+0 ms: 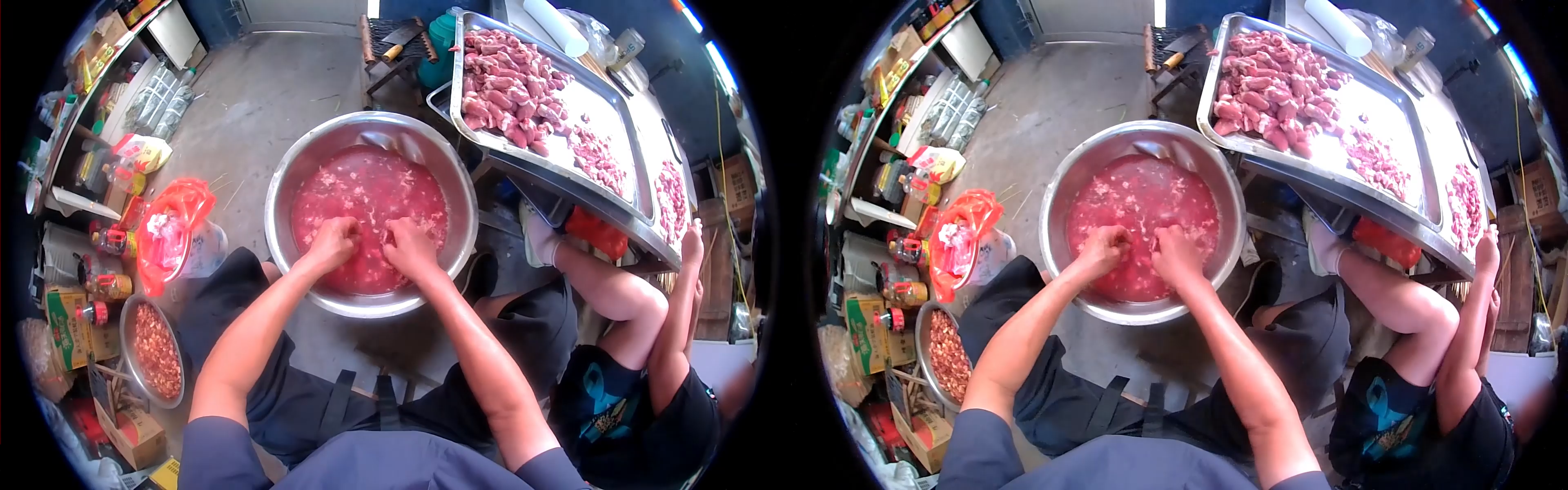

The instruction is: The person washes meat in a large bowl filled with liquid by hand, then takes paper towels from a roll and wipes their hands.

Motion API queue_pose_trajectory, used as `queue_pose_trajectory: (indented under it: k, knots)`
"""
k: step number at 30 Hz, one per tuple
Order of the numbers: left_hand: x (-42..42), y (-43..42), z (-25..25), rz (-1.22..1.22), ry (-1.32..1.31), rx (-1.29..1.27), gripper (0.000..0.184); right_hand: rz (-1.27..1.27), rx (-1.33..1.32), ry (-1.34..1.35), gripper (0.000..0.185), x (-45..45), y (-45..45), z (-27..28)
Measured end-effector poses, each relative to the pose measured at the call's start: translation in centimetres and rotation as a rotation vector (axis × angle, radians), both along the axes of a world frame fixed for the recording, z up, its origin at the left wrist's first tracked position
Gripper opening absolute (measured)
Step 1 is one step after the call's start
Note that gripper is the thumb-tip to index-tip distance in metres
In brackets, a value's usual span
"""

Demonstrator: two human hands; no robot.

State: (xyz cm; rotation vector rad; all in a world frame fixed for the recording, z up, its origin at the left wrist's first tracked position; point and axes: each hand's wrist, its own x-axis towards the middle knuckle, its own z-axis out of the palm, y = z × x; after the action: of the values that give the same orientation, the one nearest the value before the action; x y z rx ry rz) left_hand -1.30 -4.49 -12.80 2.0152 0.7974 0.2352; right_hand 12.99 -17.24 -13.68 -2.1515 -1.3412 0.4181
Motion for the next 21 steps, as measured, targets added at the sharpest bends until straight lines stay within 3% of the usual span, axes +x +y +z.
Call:
queue_pose_trajectory:
  k: [4, 6, 8, 10, 13, 21]
  knots:
    - [0.5, -0.1, 1.1, 0.082, 0.104, -0.242, 0.013, 0.132, -0.298, -0.089, 0.020, -1.4, -0.3, 1.5]
    - [0.6, 0.4, -0.9, 0.195, -0.056, -0.424, 0.016, 0.276, -0.488, -0.008, 0.017, -1.4, -0.3, 1.0]
    - [0.6, 0.5, 0.7, 0.221, -0.023, -0.549, 0.015, 0.258, -0.401, 0.022, 0.014, -1.5, -0.4, 0.7]
    - [0.4, 0.5, 1.9, 0.238, -0.112, -0.839, 0.019, 0.202, -0.311, 0.075, 0.011, -1.3, -0.2, 0.7]
    - [0.8, -0.2, 3.6, 0.327, -0.178, -0.944, 0.023, 0.181, -0.193, 0.228, 0.010, -0.5, -0.1, 1.8]
    - [0.4, 0.6, 2.0, 0.302, -0.170, -0.910, 0.014, 0.017, -0.039, 0.675, 0.014, 0.5, 0.5, 1.1]
